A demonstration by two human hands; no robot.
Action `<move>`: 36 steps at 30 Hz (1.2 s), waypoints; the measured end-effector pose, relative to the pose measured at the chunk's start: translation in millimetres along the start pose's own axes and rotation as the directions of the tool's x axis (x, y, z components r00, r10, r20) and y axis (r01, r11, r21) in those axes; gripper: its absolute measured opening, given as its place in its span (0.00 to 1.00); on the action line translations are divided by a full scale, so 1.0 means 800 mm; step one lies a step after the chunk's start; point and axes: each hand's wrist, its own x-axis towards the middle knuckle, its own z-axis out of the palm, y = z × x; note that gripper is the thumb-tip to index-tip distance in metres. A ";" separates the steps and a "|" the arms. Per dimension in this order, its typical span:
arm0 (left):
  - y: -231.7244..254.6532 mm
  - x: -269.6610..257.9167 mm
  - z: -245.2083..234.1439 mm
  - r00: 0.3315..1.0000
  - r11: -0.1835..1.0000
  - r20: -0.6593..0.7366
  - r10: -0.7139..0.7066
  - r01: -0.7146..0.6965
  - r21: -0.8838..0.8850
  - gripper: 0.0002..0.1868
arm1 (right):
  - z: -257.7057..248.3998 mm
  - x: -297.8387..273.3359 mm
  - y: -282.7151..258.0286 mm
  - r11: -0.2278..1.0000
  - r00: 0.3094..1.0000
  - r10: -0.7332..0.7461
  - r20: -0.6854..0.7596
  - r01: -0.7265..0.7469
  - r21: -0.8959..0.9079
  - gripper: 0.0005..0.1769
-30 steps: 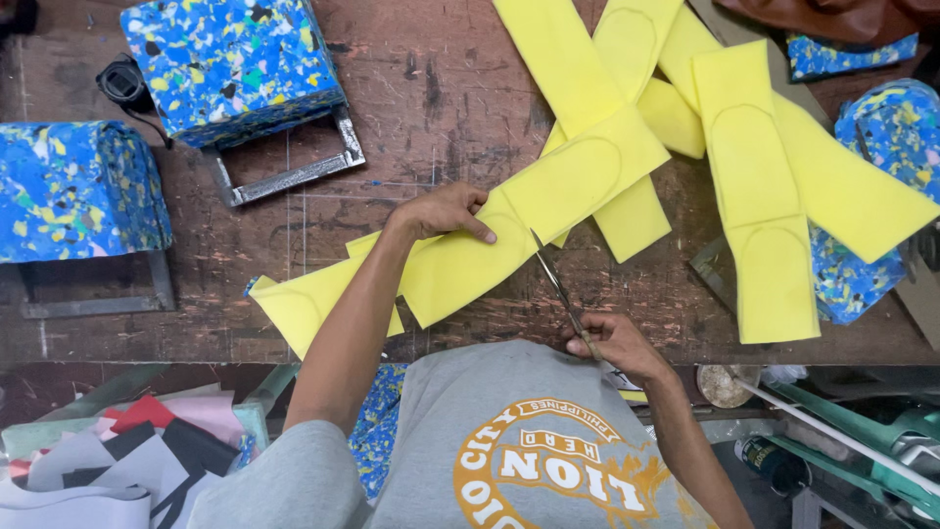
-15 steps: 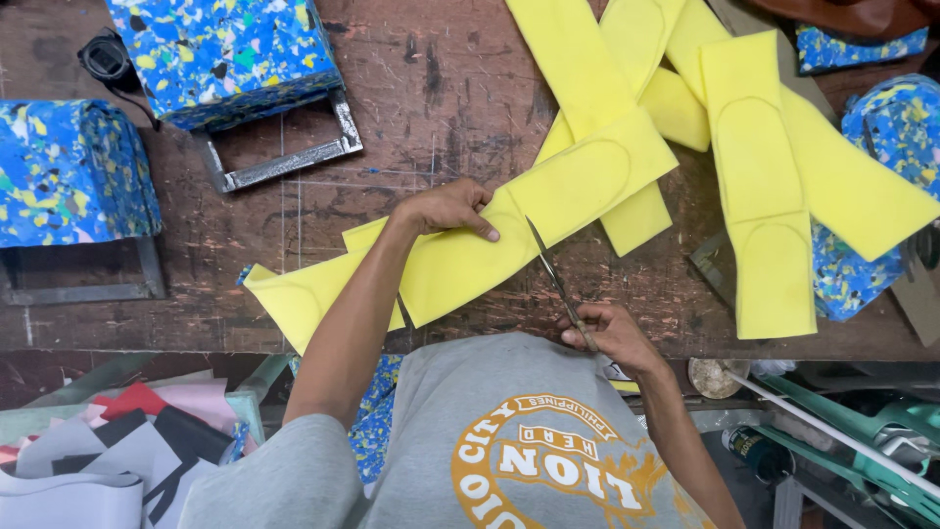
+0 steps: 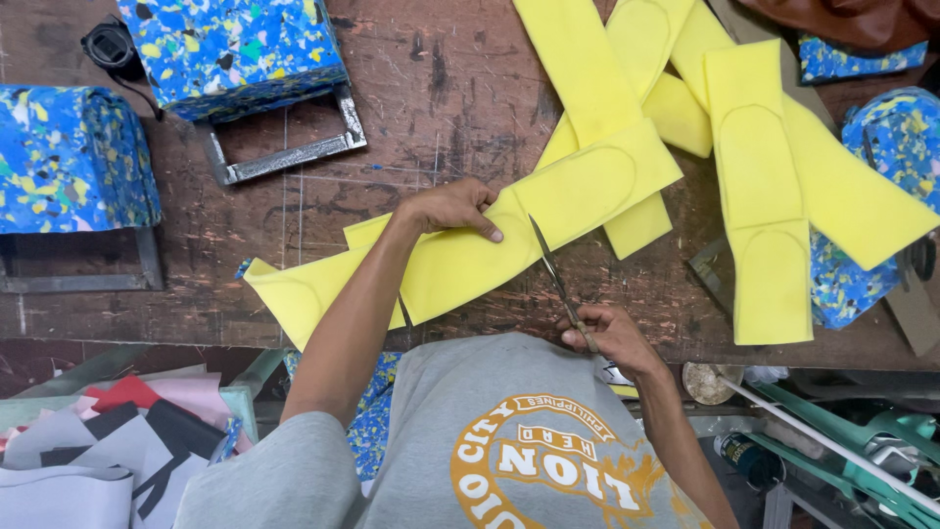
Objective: The person uses a pair of scissors to cut yellow foam sheets into specific shapes with rounded ends. They hold the foam with one hand and cut along the edges with the other, creating a pile of finished pieces on the wooden workbench.
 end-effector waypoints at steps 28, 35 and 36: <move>-0.001 0.016 0.016 0.998 0.999 0.070 0.006 -0.003 -0.047 0.22 | -0.005 0.008 -0.015 0.996 0.999 -0.030 0.012 0.029 0.085 0.16; -0.001 0.026 0.024 0.986 0.998 0.153 -0.063 0.065 -0.010 0.22 | -0.010 0.017 -0.031 0.999 0.999 -0.030 0.011 0.030 -0.011 0.15; 0.000 0.026 0.026 0.981 0.998 0.184 -0.055 0.062 -0.032 0.21 | -0.011 0.021 -0.033 0.997 0.998 -0.058 0.015 0.059 -0.046 0.15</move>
